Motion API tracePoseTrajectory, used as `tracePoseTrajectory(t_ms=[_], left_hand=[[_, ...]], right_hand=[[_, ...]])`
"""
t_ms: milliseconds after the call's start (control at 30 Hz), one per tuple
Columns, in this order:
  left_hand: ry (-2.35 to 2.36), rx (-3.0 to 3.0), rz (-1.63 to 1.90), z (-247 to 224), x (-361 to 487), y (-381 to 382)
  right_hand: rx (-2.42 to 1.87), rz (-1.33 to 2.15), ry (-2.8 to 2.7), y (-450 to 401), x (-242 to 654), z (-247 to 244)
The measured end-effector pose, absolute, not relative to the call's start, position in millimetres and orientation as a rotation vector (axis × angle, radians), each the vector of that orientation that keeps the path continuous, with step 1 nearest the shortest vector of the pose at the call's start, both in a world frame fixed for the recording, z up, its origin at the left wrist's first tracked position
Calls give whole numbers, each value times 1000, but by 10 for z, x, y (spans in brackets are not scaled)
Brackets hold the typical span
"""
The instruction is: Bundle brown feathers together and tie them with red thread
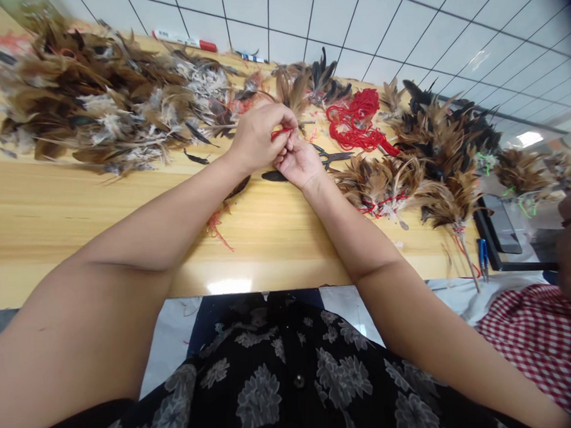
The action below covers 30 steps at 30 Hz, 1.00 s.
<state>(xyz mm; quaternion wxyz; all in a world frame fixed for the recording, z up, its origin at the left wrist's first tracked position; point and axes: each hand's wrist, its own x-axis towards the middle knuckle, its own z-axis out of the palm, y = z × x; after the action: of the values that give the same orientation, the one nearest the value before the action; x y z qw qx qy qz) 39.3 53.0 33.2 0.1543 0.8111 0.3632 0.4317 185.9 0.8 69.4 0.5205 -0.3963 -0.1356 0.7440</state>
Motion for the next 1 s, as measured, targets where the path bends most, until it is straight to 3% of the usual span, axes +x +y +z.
tracePoseTrajectory(t_ms=[333, 667, 1000], left_hand=[[1103, 2492, 1367, 268, 359, 481], [1139, 2178, 1229, 55, 380, 652], [1066, 1989, 1318, 62, 428, 717]], right_hand=[[-1019, 1851, -268, -66, 1743, 703], [-946, 1893, -261, -68, 1706, 603], [-919, 1920, -229, -72, 1709, 592]])
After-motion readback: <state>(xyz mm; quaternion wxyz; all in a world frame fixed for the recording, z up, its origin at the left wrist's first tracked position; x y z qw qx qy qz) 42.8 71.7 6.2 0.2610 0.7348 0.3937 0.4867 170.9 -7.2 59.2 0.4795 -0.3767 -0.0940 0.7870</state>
